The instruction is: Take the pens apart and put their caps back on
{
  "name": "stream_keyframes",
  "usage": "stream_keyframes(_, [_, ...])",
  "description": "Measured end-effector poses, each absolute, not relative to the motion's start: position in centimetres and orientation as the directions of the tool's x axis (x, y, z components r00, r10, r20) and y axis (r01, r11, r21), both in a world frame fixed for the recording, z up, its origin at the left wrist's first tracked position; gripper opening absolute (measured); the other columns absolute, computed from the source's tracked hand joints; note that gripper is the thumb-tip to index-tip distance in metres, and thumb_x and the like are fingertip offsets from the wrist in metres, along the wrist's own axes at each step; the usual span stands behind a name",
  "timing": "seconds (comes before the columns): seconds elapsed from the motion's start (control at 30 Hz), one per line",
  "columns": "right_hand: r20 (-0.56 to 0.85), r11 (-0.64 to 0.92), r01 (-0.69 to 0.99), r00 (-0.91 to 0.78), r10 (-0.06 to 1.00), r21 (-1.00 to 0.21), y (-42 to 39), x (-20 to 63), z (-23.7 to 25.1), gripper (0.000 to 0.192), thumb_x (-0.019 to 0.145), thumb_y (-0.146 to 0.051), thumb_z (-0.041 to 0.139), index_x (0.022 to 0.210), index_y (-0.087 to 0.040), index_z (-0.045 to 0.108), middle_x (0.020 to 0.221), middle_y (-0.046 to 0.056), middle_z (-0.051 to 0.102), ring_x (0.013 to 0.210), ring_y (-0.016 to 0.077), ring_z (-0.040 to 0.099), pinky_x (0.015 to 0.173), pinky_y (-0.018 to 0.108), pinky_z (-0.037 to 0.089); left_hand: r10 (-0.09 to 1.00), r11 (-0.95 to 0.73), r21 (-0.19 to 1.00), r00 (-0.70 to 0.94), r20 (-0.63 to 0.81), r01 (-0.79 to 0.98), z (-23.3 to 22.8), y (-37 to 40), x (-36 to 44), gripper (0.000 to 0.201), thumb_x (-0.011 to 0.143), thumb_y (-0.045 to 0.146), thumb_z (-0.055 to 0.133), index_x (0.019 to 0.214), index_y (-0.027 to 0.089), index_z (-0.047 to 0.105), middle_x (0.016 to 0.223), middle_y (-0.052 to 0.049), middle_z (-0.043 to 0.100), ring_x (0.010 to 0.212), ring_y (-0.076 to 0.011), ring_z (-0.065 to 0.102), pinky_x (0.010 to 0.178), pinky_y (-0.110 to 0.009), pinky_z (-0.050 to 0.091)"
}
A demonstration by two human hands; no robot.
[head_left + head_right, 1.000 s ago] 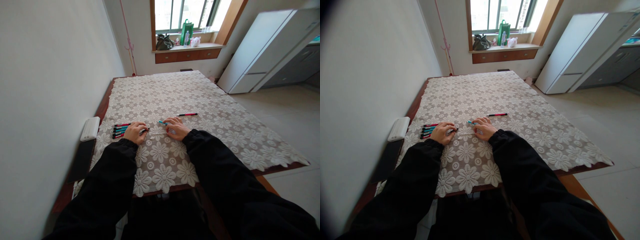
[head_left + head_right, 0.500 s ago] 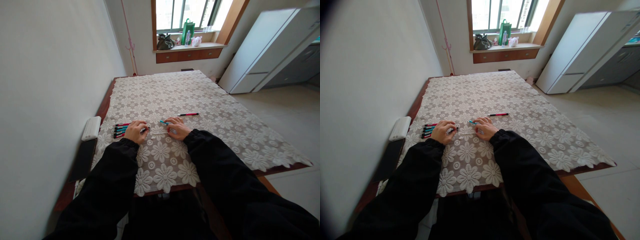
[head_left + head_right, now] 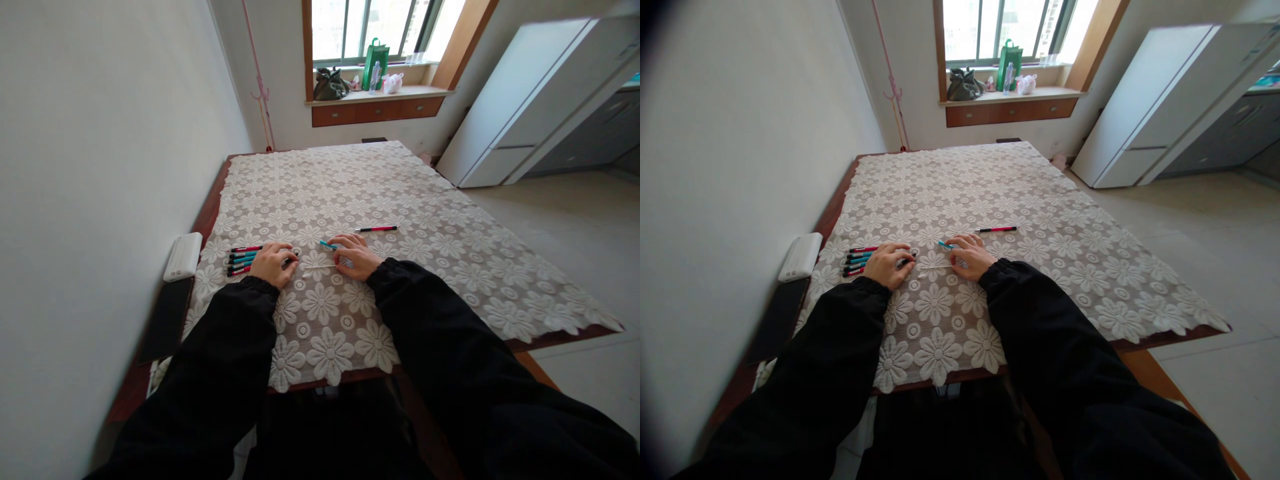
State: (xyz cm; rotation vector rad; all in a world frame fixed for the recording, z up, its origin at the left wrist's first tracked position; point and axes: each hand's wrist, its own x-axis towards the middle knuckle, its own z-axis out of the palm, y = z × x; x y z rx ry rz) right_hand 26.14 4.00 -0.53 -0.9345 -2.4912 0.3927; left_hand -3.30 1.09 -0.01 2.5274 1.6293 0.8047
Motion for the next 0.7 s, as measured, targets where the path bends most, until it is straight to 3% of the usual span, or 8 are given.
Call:
stream_keyframes(0.13, [0.317, 0.735, 0.537, -0.673, 0.669, -0.414, 4.20, 26.15, -0.63, 0.002, 0.084, -0.024, 0.066, 0.084, -0.024, 0.068, 0.142, 0.006, 0.060, 0.138, 0.0318, 0.043, 0.115, 0.058, 0.024, 0.870, -0.405, 0.286, 0.270, 0.413, 0.869, 0.07, 1.05, -3.28, 0.011, 0.083, 0.031, 0.070, 0.087, 0.027, 0.079, 0.117, -0.003, 0.074, 0.115, -0.0304, 0.060, 0.103, -0.050, 0.049])
stream_keyframes(0.43, [0.395, 0.764, 0.515, -0.656, 0.643, -0.389, 4.12, 25.69, -0.59, 0.007, 0.088, -0.027, 0.066, 0.083, -0.024, 0.069, 0.134, 0.005, 0.065, 0.132, 0.0295, 0.050, 0.114, 0.054, 0.028, 0.847, -0.472, 0.324, 0.321, 0.423, 0.820, -0.21, 1.30, -3.23, 0.013, 0.088, 0.030, 0.067, 0.087, 0.025, 0.078, 0.116, -0.003, 0.074, 0.114, -0.0272, 0.061, 0.104, -0.046, 0.049])
stream_keyframes(0.7, [0.366, 0.748, 0.543, -0.654, 0.662, -0.381, 4.01, 25.65, -0.59, 0.007, 0.087, -0.029, 0.069, 0.081, -0.025, 0.071, 0.135, 0.004, 0.065, 0.133, 0.0301, 0.048, 0.116, 0.056, 0.024, 0.792, -0.590, 0.323, 0.454, 0.408, 0.740, -0.25, 1.32, -3.03, 0.011, 0.088, 0.031, 0.068, 0.084, 0.026, 0.078, 0.119, -0.002, 0.073, 0.121, -0.0265, 0.058, 0.111, -0.048, 0.045])
